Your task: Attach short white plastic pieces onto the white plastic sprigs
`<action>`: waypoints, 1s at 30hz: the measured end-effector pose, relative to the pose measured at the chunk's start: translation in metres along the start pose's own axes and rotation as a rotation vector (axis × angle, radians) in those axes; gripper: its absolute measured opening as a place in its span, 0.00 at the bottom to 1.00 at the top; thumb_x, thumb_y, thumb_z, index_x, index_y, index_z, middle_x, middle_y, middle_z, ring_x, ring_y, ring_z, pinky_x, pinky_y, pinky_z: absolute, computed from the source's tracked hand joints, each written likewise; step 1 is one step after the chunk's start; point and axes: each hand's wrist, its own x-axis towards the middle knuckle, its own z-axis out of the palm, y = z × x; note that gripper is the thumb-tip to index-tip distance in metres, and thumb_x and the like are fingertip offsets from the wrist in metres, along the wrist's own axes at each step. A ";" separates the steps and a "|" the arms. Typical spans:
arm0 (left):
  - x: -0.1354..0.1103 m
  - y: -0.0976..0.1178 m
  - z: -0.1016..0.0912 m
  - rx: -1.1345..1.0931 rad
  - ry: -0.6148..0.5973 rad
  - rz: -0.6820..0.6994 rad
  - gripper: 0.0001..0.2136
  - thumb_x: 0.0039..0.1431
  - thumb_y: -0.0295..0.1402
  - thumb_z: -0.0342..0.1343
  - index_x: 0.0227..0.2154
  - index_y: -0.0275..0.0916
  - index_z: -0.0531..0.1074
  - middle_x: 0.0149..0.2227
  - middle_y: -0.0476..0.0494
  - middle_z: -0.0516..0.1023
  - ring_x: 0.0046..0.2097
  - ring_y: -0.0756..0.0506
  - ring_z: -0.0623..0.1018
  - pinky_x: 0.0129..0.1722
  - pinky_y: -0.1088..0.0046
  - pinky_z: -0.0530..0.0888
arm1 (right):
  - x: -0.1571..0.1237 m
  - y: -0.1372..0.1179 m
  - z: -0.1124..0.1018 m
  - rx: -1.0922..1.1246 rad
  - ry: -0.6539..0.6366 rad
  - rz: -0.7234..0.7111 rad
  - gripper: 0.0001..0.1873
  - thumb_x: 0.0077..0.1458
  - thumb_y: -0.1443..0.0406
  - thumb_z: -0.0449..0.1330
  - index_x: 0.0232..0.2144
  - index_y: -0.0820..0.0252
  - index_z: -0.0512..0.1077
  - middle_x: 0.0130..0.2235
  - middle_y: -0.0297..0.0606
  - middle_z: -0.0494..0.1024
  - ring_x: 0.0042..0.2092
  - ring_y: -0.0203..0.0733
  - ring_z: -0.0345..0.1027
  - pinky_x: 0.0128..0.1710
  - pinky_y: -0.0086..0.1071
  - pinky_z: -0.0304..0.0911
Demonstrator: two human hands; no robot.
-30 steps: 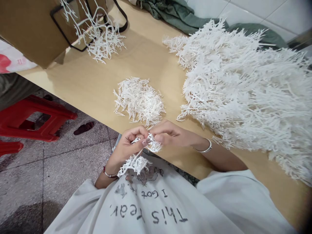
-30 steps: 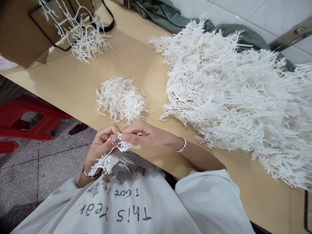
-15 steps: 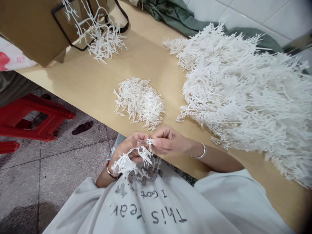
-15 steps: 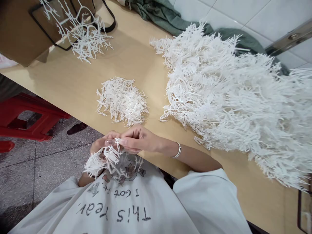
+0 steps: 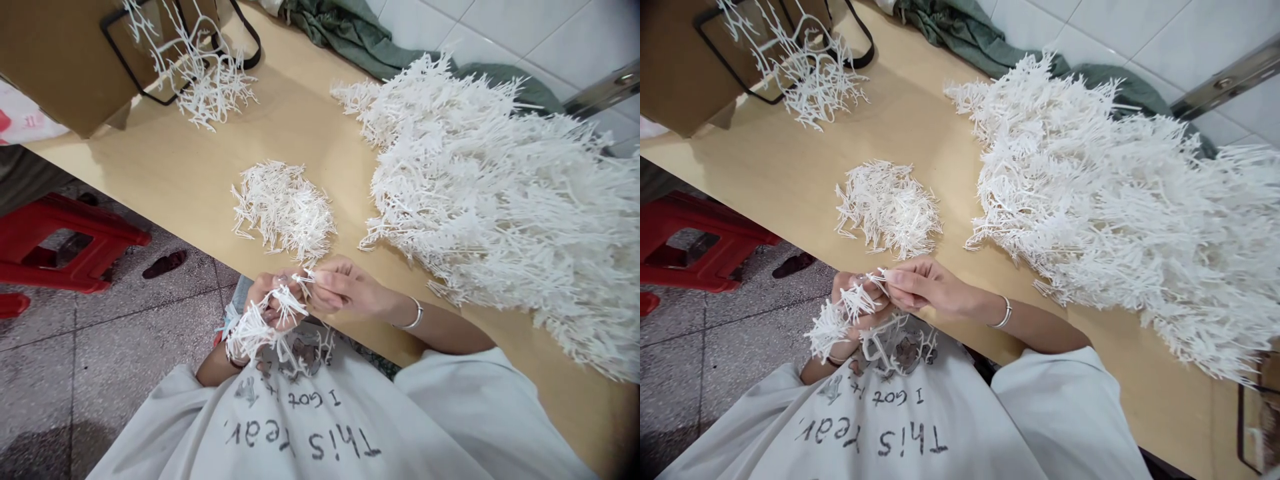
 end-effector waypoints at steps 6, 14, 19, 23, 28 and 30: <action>-0.010 0.010 -0.008 0.008 -0.020 0.088 0.13 0.43 0.38 0.59 0.19 0.38 0.61 0.13 0.60 0.47 0.14 0.59 0.43 0.08 0.84 0.48 | 0.007 -0.030 -0.024 -1.139 0.253 -0.090 0.23 0.63 0.59 0.49 0.18 0.62 0.59 0.19 0.28 0.55 0.21 0.27 0.48 0.23 0.26 0.45; -0.007 0.011 0.006 0.179 0.093 0.240 0.14 0.48 0.36 0.59 0.18 0.38 0.59 0.13 0.60 0.49 0.14 0.59 0.44 0.10 0.86 0.52 | 0.019 -0.024 -0.052 -1.865 0.549 -0.207 0.25 0.58 0.51 0.53 0.16 0.62 0.59 0.19 0.31 0.58 0.22 0.31 0.50 0.24 0.29 0.42; -0.005 0.008 0.003 0.258 0.110 0.325 0.12 0.52 0.36 0.57 0.20 0.38 0.62 0.13 0.60 0.49 0.14 0.58 0.45 0.11 0.84 0.51 | 0.017 -0.028 -0.023 -1.327 0.236 -0.257 0.16 0.60 0.56 0.52 0.30 0.63 0.66 0.29 0.35 0.68 0.30 0.32 0.60 0.30 0.26 0.55; -0.007 0.005 -0.001 0.463 0.194 0.423 0.13 0.54 0.38 0.56 0.20 0.38 0.63 0.14 0.57 0.54 0.15 0.57 0.51 0.13 0.81 0.51 | 0.013 -0.024 -0.009 -1.167 0.056 -0.160 0.09 0.61 0.63 0.53 0.39 0.62 0.68 0.33 0.35 0.71 0.32 0.30 0.61 0.31 0.25 0.57; -0.011 0.011 -0.001 0.830 0.308 0.531 0.06 0.50 0.32 0.61 0.23 0.37 0.71 0.20 0.54 0.65 0.21 0.56 0.61 0.20 0.80 0.57 | 0.013 -0.016 -0.009 -1.193 0.119 -0.190 0.04 0.59 0.69 0.52 0.33 0.62 0.67 0.27 0.30 0.67 0.27 0.28 0.56 0.28 0.24 0.52; -0.012 0.015 -0.002 0.850 0.271 0.480 0.06 0.48 0.32 0.63 0.24 0.36 0.72 0.21 0.53 0.67 0.21 0.56 0.61 0.21 0.80 0.57 | 0.013 -0.016 -0.009 -1.178 0.128 -0.161 0.04 0.57 0.70 0.52 0.30 0.63 0.65 0.24 0.28 0.62 0.25 0.27 0.53 0.26 0.24 0.50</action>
